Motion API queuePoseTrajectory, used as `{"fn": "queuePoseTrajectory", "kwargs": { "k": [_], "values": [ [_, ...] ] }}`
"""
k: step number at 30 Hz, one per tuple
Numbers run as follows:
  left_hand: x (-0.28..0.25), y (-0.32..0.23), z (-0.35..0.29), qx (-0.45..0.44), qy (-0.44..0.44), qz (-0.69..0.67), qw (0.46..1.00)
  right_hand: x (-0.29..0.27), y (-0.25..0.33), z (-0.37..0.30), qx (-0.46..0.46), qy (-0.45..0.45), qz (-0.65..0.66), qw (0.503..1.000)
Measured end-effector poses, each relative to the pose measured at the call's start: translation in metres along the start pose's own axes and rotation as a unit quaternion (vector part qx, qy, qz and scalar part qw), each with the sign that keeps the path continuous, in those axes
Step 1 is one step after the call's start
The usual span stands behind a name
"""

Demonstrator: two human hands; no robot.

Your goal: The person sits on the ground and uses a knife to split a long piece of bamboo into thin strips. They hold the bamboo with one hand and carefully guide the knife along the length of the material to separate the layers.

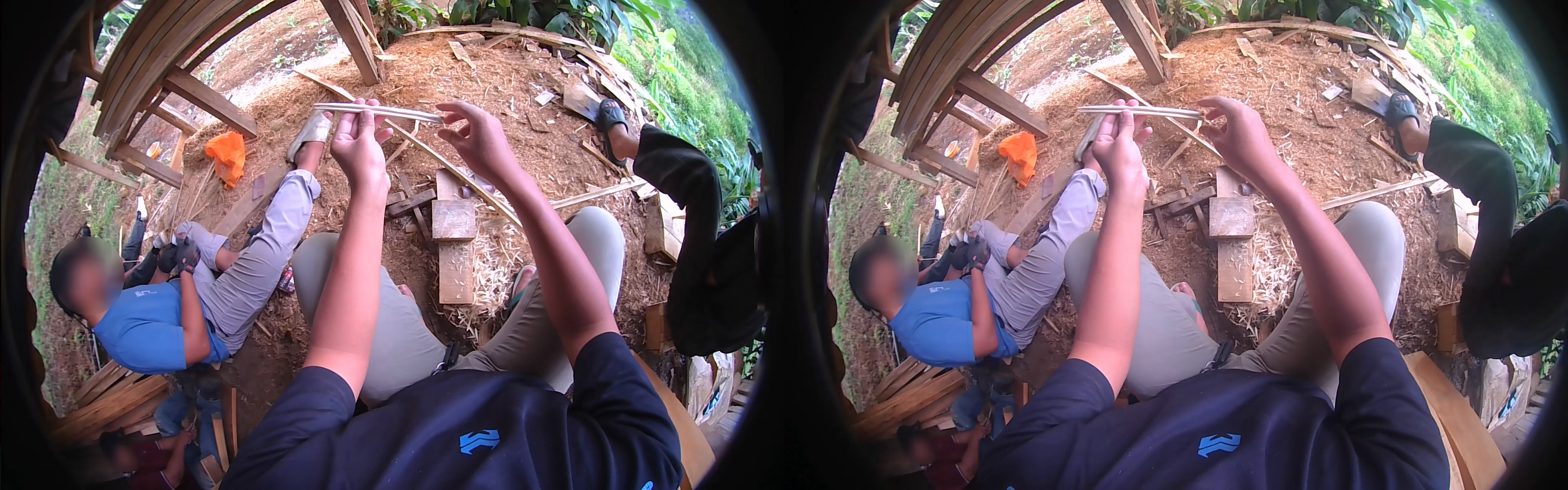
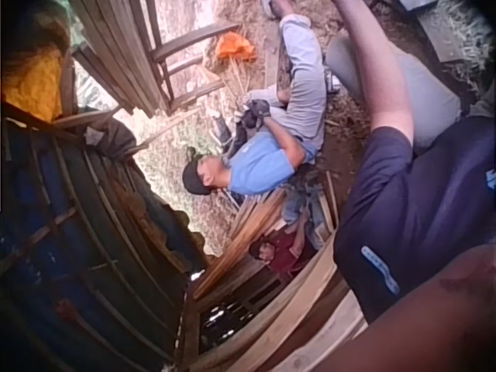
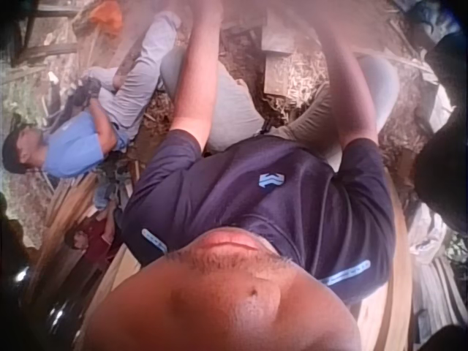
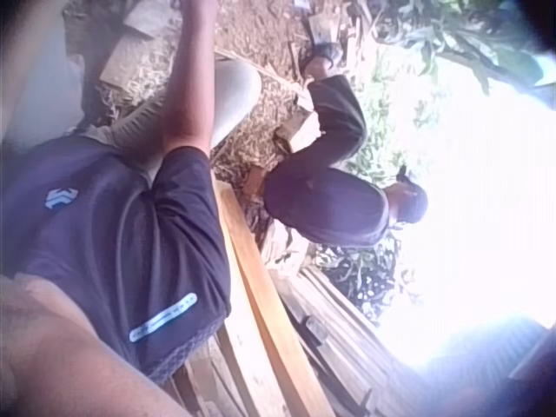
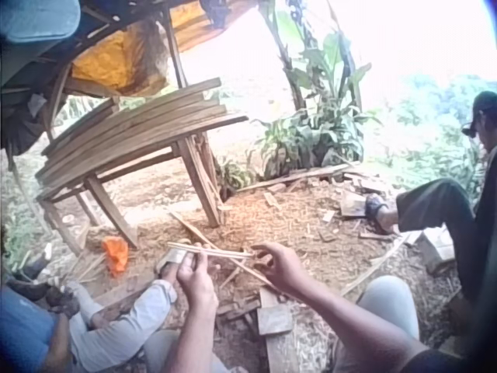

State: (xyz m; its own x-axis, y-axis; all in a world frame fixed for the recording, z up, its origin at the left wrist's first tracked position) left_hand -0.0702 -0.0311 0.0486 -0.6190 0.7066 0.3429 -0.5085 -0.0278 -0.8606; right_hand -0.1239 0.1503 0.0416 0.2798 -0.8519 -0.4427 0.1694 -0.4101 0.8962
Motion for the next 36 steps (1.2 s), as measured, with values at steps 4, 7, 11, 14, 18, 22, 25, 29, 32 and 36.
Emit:
{"fn": "queuePoseTrajectory", "kwargs": {
  "k": [4, 7, 11, 14, 18, 22, 25, 29, 32, 36],
  "values": [
    [0.004, 0.0, -0.002, -0.008, -0.002, -0.003, 1.0, 0.001, -0.002, 0.002, -0.005, -0.006, -0.004, 1.0],
    [0.003, -0.003, -0.003, -0.017, 0.017, 0.016, 1.0, 0.002, -0.004, 0.003, -0.007, -0.005, 0.001, 1.0],
    [0.002, -0.004, -0.002, -0.017, 0.015, 0.012, 1.0, 0.001, -0.003, 0.002, -0.007, -0.002, 0.005, 1.0],
    [0.003, -0.004, -0.003, -0.014, 0.017, 0.016, 1.0, 0.001, -0.003, 0.002, -0.01, -0.004, 0.004, 1.0],
    [0.006, -0.003, -0.006, -0.017, 0.017, 0.02, 1.0, 0.002, -0.001, 0.002, -0.011, 0.002, 0.011, 1.0],
    [0.009, -0.001, -0.01, -0.017, 0.024, 0.021, 0.999, 0.0, 0.0, 0.0, -0.021, 0.006, 0.009, 1.0],
    [0.01, 0.0, -0.01, -0.012, 0.027, 0.018, 0.999, 0.001, -0.002, 0.001, -0.029, 0.003, 0.011, 1.0],
    [0.011, -0.001, -0.012, -0.014, 0.031, 0.019, 0.999, 0.001, -0.003, 0.002, -0.03, 0.008, 0.018, 0.999],
    [0.011, -0.001, -0.012, -0.016, 0.034, 0.02, 0.999, 0.0, -0.002, 0.001, -0.032, 0.015, 0.013, 0.999],
    [0.01, 0.0, -0.012, -0.019, 0.029, 0.018, 0.999, -0.001, 0.005, -0.003, -0.031, 0.015, 0.004, 0.999]
  ]
}}
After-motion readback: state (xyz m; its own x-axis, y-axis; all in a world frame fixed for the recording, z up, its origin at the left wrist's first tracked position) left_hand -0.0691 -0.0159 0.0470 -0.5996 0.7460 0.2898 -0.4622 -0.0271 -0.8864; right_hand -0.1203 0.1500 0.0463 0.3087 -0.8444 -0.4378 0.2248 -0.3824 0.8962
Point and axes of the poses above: each hand's wrist, its own z-axis towards the middle knuckle, its own x-axis out of the palm, y = z × x, the point moved 1 cm from there along z, towards the middle knuckle, and after that the axes turned 15 degrees about x, right-handed, at the moved point
